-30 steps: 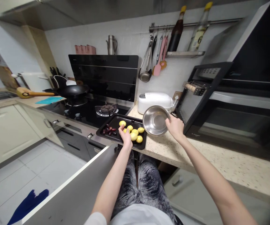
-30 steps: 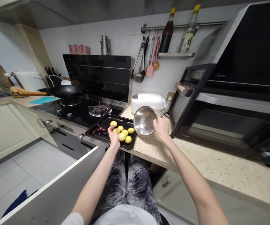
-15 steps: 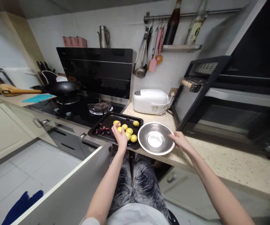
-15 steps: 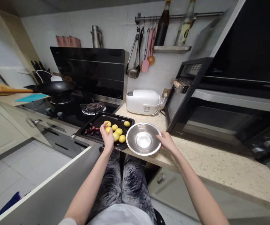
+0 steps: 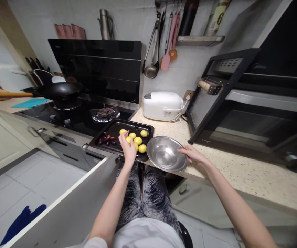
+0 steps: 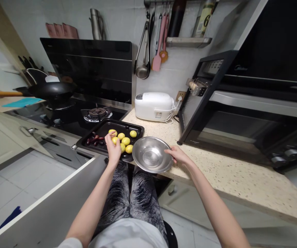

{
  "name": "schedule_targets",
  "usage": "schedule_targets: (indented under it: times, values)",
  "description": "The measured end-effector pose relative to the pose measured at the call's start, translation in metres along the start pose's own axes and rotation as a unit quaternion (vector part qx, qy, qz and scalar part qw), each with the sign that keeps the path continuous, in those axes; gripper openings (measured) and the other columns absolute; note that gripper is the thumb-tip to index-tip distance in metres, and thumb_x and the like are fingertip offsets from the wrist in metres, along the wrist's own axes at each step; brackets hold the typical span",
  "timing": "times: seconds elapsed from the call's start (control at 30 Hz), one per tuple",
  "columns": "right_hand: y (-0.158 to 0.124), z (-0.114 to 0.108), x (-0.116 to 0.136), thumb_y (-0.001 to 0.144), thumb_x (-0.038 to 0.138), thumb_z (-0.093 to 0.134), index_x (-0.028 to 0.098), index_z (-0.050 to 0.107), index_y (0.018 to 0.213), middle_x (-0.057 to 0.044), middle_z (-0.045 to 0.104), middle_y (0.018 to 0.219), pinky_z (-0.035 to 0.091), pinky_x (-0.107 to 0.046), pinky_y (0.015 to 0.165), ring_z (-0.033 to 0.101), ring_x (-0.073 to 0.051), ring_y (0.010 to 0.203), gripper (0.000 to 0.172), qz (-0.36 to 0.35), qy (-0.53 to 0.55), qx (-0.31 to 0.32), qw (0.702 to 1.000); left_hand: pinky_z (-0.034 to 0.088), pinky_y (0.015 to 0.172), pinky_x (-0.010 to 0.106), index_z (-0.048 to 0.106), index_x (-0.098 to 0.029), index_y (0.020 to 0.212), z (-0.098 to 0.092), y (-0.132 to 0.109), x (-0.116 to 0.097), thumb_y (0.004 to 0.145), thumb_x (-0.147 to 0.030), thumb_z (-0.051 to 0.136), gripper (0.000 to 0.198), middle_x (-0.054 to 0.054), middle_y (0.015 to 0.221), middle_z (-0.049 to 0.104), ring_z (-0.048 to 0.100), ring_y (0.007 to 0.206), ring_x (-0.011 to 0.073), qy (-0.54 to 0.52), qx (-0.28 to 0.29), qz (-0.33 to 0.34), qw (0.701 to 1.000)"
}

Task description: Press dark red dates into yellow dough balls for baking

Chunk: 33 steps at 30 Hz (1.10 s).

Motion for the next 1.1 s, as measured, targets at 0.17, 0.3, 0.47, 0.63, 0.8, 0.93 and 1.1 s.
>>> schedule_targets:
  times: [0.17,0.3,0.47,0.63,0.8,0.93,1.1]
  values:
    - [0.0,-0.039,0.032,0.088,0.041,0.063,0.013,0.074,0.106,-0.001,0.064,0.061,0.046,-0.026,0.056,0.06,-0.017,0.058,0.035,-0.098,-0.109,-0.142,0.979,0.041,0.119,0.043,0.056,-0.023,0.124,-0.004,-0.008,-0.024,0.092,-0.015,0.057,0.033,0.01,0.129,0.055,0.056,0.127,0.0239,-0.029,-0.014,0.033,0.999]
    - [-0.025,-0.026,0.099,0.097,0.034,0.056,0.018,0.072,0.121,-0.01,0.074,0.108,0.056,-0.033,0.077,0.07,-0.023,0.096,0.033,-0.324,-0.189,-0.192,0.907,0.045,0.118,0.041,0.05,-0.027,0.134,0.025,-0.025,-0.046,0.094,-0.022,0.063,0.042,0.011,0.139,0.055,0.057,0.134,0.0241,-0.146,0.076,-0.003,0.986]
    - [-0.051,0.044,0.146,0.102,0.033,0.059,0.025,0.054,0.149,-0.014,0.061,0.138,0.055,-0.046,0.106,0.06,-0.027,0.129,0.047,-0.532,-0.234,-0.029,0.813,0.042,0.122,0.045,0.041,-0.03,0.147,0.073,-0.056,-0.079,0.098,-0.027,0.065,0.054,0.011,0.154,0.046,0.053,0.142,0.0259,-0.197,0.22,-0.019,0.955]
    - [-0.046,0.054,0.147,0.104,0.03,0.054,0.028,0.051,0.15,-0.014,0.061,0.136,0.058,-0.05,0.102,0.062,-0.029,0.126,0.045,-0.584,-0.223,0.009,0.781,0.037,0.126,0.052,0.037,-0.029,0.152,0.091,-0.072,-0.084,0.1,-0.03,0.065,0.059,0.013,0.157,0.045,0.048,0.148,0.0287,-0.18,0.269,-0.026,0.946]
    - [-0.033,0.043,0.135,0.102,0.033,0.061,0.023,0.057,0.138,-0.014,0.066,0.132,0.057,-0.048,0.101,0.064,-0.028,0.122,0.037,-0.547,-0.202,0.07,0.809,0.043,0.123,0.055,0.033,-0.029,0.156,0.095,-0.076,-0.081,0.1,-0.033,0.065,0.064,0.015,0.161,0.04,0.044,0.151,0.0317,-0.13,0.306,-0.03,0.943]
    - [-0.012,0.038,0.118,0.096,0.027,0.07,0.02,0.063,0.128,-0.012,0.069,0.121,0.058,-0.043,0.092,0.068,-0.028,0.11,0.033,-0.471,-0.274,0.097,0.833,0.043,0.124,0.053,0.038,-0.029,0.153,0.082,-0.069,-0.082,0.103,-0.032,0.06,0.055,0.014,0.159,0.042,0.046,0.148,0.0295,-0.014,0.293,0.013,0.956]
    - [-0.004,0.051,0.1,0.087,0.02,0.078,0.017,0.068,0.121,-0.013,0.069,0.115,0.056,-0.046,0.091,0.066,-0.031,0.107,0.036,-0.444,-0.381,0.12,0.802,0.045,0.12,0.047,0.047,-0.028,0.146,0.078,-0.077,-0.085,0.105,-0.026,0.054,0.042,0.012,0.15,0.053,0.052,0.143,0.0269,0.087,0.335,0.062,0.936]
Point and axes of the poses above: each hand's wrist, its own y-axis towards the middle knuckle, its own z-axis out of the palm, x = y × z, the point moved 10 cm from there along y, towards the middle knuckle
